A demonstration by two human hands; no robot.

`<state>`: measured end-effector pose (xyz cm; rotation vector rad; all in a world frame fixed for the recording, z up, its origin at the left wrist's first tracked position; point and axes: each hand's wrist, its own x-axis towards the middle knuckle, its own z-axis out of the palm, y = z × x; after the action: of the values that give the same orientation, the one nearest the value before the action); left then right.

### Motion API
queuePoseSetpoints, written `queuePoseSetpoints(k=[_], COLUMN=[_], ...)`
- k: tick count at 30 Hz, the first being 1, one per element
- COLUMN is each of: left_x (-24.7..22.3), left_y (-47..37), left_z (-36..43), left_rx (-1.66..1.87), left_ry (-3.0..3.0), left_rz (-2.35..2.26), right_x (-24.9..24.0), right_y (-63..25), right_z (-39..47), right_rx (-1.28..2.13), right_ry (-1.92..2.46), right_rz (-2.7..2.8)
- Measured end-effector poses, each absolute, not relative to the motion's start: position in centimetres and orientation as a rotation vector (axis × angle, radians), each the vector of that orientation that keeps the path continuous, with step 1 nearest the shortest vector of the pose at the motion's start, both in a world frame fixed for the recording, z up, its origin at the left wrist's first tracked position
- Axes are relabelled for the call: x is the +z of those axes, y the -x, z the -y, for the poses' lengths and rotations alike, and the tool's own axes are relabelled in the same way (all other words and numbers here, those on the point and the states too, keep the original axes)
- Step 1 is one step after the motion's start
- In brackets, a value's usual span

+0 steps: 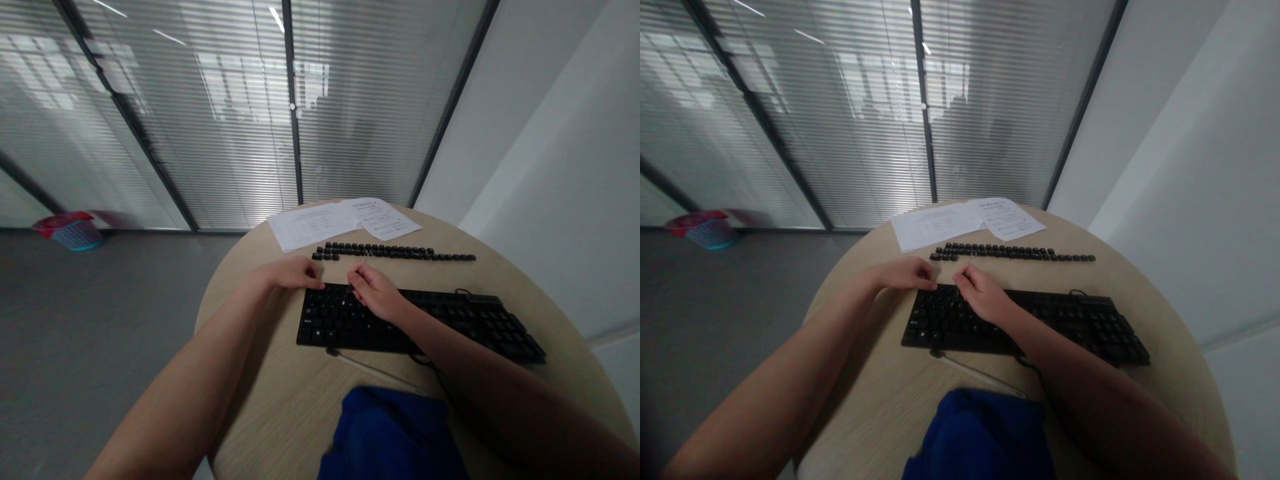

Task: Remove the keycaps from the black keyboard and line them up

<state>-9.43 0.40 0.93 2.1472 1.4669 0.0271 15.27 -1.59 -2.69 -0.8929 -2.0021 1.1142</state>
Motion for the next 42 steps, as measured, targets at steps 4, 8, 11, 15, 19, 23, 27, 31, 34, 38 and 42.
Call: queuePoseSetpoints(k=[4,8,11,15,19,23,27,31,34,38,42], left_x=[1.1,1.1,1.0,0.9,0.8,0.8,0.9,1.0,0.9,0.8,0.9], left_y=[9.3,9.2,9.3,9.3,9.4,9.4,9.3,9.3,9.3,9.3,9.3], left_z=[-0.4,-0.4,-0.4,-0.5,-0.5,-0.6,-0.5,-0.5,-0.5,-0.4,-0.4], left_rx=[-0.035,-0.025,-0.019,0.017,0.023,0.008,-0.001,-0.010,-0.008,0.012,-0.001], left_ry=[-2.120,-2.120,-2.124,-2.095,-2.072,-2.072,-2.080,-2.080,-2.086,-2.076,-2.091], left_rz=[-1.490,-1.486,-1.489,-1.478,-1.459,-1.452,-1.443,-1.465,-1.445,-1.442,-1.448], right_x=[-2.5,-2.6,-2.7,-2.3,-1.8,-1.6,-1.6,-1.5,-1.7,-2.2,-2.4], right_y=[-15.2,-15.2,-15.3,-15.3,-15.3,-15.3,-15.3,-15.2,-15.2,-15.3,-15.4], right_z=[1.7,1.7,1.7,2.1,2.6,2.7,2.6,2.6,2.6,2.6,2.7], right_rx=[1.120,1.139,1.127,0.978,0.835,0.783,0.767,0.742,0.747,0.735,0.691], right_ry=[0.899,0.881,0.851,0.796,0.737,0.738,0.737,0.724,0.706,0.674,0.649], right_rz=[2.024,2.043,2.066,2.194,2.284,2.340,2.366,2.406,2.394,2.302,2.251])
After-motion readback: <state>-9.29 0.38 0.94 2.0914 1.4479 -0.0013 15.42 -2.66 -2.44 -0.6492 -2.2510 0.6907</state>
